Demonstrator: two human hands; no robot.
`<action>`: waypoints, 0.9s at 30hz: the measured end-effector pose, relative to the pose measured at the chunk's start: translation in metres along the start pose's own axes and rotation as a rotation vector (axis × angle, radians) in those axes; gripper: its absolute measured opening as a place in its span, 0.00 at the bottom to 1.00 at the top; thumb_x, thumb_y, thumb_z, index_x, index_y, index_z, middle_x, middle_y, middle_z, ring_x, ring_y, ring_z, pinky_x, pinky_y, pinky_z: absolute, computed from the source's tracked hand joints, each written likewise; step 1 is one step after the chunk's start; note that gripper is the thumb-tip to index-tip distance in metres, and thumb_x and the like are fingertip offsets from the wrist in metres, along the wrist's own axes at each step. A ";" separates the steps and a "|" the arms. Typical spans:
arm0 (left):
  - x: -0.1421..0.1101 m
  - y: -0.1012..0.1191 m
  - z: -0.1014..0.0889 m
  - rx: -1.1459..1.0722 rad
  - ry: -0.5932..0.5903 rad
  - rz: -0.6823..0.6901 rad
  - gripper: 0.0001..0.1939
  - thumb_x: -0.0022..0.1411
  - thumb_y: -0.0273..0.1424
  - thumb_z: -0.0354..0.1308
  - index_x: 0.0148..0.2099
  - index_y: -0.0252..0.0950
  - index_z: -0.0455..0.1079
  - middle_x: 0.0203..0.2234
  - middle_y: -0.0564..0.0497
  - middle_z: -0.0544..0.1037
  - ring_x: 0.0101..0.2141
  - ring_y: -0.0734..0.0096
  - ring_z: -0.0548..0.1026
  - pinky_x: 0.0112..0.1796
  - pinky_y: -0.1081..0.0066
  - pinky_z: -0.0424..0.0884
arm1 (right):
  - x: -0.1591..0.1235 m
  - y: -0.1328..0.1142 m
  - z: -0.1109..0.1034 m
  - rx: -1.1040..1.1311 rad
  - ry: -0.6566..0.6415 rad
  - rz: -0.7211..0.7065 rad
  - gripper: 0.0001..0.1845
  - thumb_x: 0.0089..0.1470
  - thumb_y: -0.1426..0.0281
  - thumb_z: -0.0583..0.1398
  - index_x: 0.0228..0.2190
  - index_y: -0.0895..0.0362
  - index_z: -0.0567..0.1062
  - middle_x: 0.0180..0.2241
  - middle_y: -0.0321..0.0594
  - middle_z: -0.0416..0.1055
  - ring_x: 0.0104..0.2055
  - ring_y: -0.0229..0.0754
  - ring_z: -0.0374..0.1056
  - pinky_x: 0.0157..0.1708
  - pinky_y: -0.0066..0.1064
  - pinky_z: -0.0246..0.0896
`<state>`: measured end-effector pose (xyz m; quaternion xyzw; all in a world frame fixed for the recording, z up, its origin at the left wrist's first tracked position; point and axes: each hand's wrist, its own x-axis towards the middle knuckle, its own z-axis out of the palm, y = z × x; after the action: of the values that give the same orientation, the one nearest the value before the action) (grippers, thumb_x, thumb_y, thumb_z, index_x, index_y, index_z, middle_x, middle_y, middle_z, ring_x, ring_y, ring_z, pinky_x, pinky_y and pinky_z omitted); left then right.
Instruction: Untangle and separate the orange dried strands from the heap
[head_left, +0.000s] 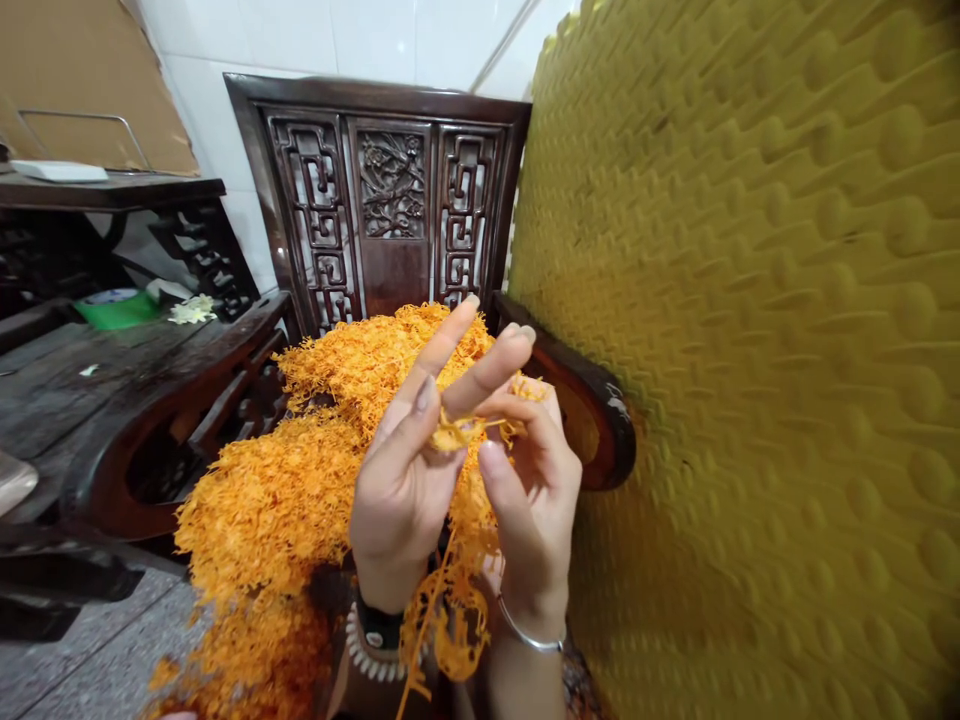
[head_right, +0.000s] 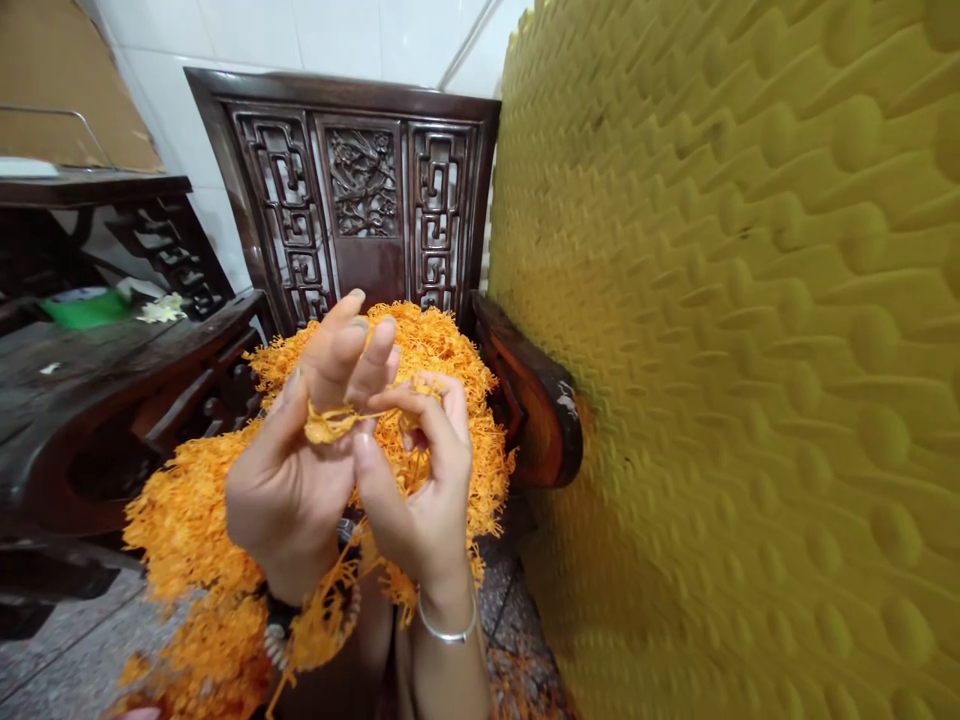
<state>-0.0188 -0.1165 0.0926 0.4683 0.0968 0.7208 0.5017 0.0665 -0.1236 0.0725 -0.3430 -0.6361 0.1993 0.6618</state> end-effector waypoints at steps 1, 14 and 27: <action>-0.001 0.000 0.001 -0.011 -0.022 -0.027 0.19 0.67 0.33 0.43 0.56 0.45 0.66 0.47 0.51 0.76 0.54 0.63 0.68 0.49 0.62 0.71 | 0.000 -0.001 0.000 0.005 -0.013 0.002 0.07 0.53 0.67 0.57 0.36 0.51 0.72 0.35 0.37 0.66 0.40 0.40 0.63 0.39 0.35 0.60; 0.001 -0.014 -0.001 0.333 0.001 -0.084 0.10 0.60 0.39 0.55 0.39 0.39 0.66 0.33 0.50 0.69 0.37 0.72 0.68 0.41 0.73 0.66 | 0.004 -0.001 -0.011 -0.027 0.020 0.036 0.10 0.59 0.70 0.53 0.25 0.55 0.63 0.24 0.31 0.58 0.27 0.31 0.57 0.27 0.25 0.53; -0.003 -0.009 -0.004 0.336 -0.126 -0.179 0.13 0.61 0.36 0.55 0.26 0.36 0.66 0.20 0.54 0.65 0.24 0.75 0.63 0.27 0.74 0.61 | 0.006 0.004 -0.021 0.083 -0.006 0.042 0.14 0.59 0.66 0.53 0.22 0.55 0.64 0.22 0.32 0.59 0.24 0.32 0.56 0.25 0.27 0.53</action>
<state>-0.0161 -0.1139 0.0831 0.5794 0.2254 0.6163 0.4834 0.0887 -0.1211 0.0746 -0.3280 -0.6219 0.2403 0.6693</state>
